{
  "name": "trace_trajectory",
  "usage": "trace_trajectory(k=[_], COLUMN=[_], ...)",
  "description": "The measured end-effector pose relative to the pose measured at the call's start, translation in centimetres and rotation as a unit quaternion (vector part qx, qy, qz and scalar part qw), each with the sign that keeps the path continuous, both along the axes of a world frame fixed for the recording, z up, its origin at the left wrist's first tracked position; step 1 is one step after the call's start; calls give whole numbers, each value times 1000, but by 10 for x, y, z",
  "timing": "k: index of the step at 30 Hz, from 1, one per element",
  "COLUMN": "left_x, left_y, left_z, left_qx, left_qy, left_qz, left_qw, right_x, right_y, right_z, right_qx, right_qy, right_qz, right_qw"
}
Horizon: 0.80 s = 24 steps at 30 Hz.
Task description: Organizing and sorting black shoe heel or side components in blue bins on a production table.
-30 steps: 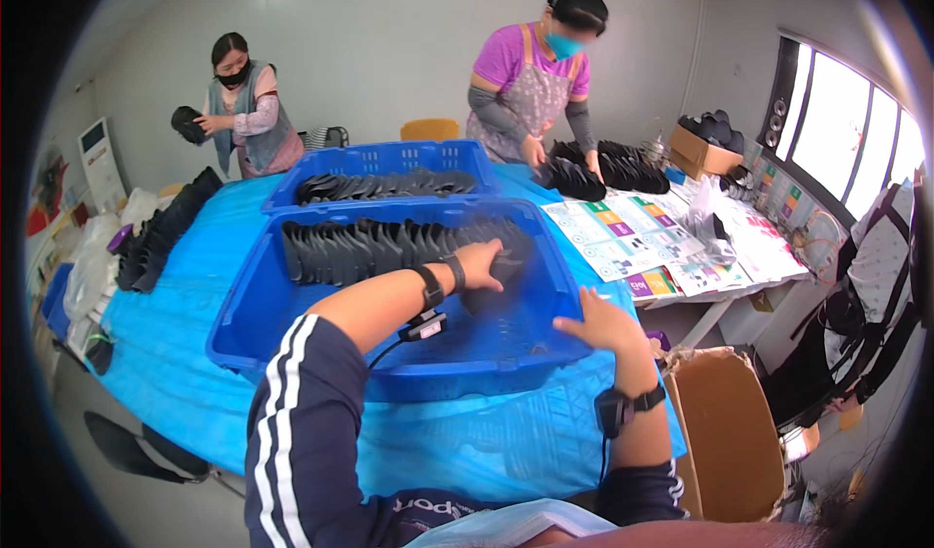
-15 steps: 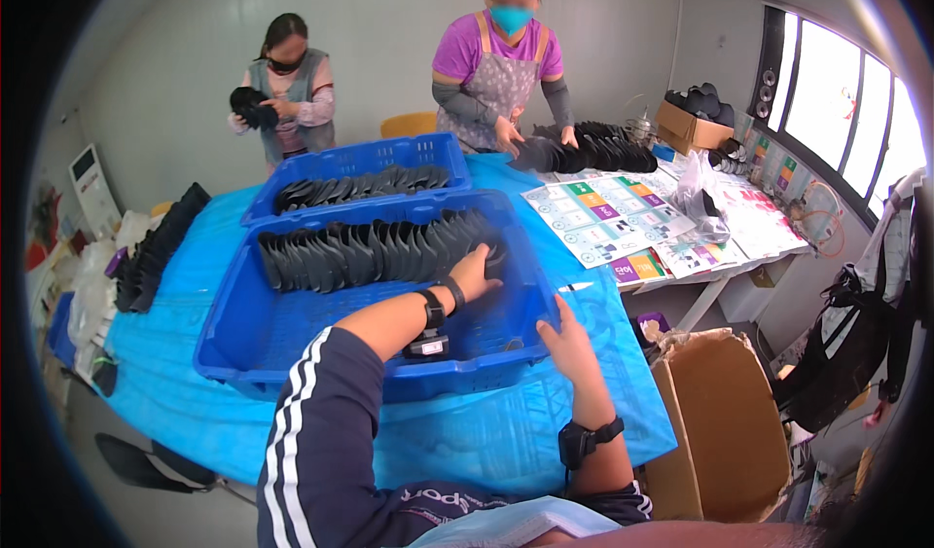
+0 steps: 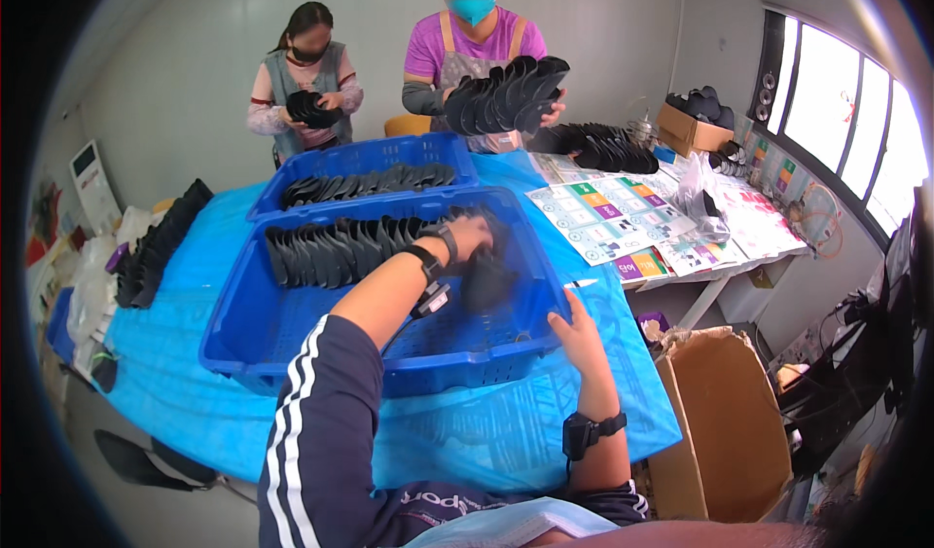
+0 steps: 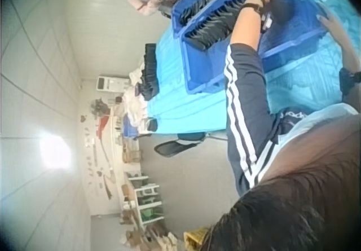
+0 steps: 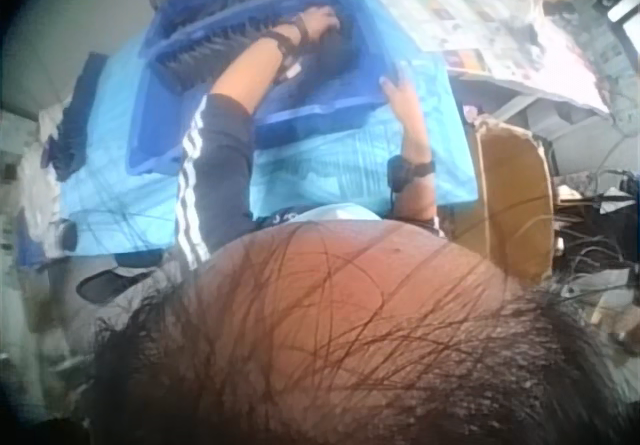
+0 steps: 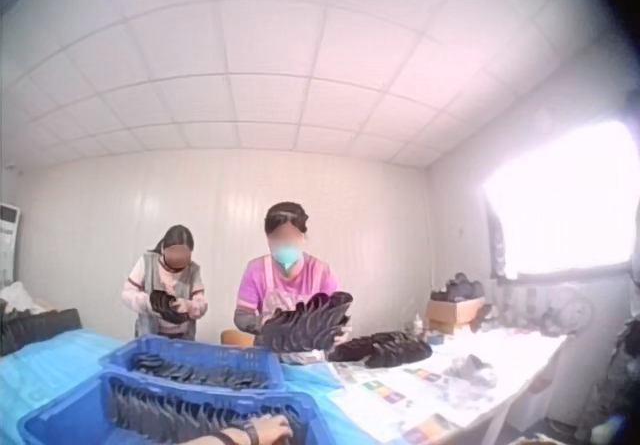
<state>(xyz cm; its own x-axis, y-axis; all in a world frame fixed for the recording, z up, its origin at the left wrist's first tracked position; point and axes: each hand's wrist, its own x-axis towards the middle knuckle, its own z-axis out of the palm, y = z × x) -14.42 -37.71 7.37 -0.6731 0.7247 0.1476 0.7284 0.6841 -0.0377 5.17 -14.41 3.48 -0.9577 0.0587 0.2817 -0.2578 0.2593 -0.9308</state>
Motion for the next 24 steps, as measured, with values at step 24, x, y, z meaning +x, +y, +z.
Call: trace_trajectory(k=[24], left_x=[36], left_y=[41], left_z=[-53], left_qx=[137], left_qy=[-113], left_qz=[227], left_qw=[958], right_x=[-1], right_y=[6], right_z=[-8], right_qx=[-2], right_qy=[3], right_qz=[4], right_qw=[1000])
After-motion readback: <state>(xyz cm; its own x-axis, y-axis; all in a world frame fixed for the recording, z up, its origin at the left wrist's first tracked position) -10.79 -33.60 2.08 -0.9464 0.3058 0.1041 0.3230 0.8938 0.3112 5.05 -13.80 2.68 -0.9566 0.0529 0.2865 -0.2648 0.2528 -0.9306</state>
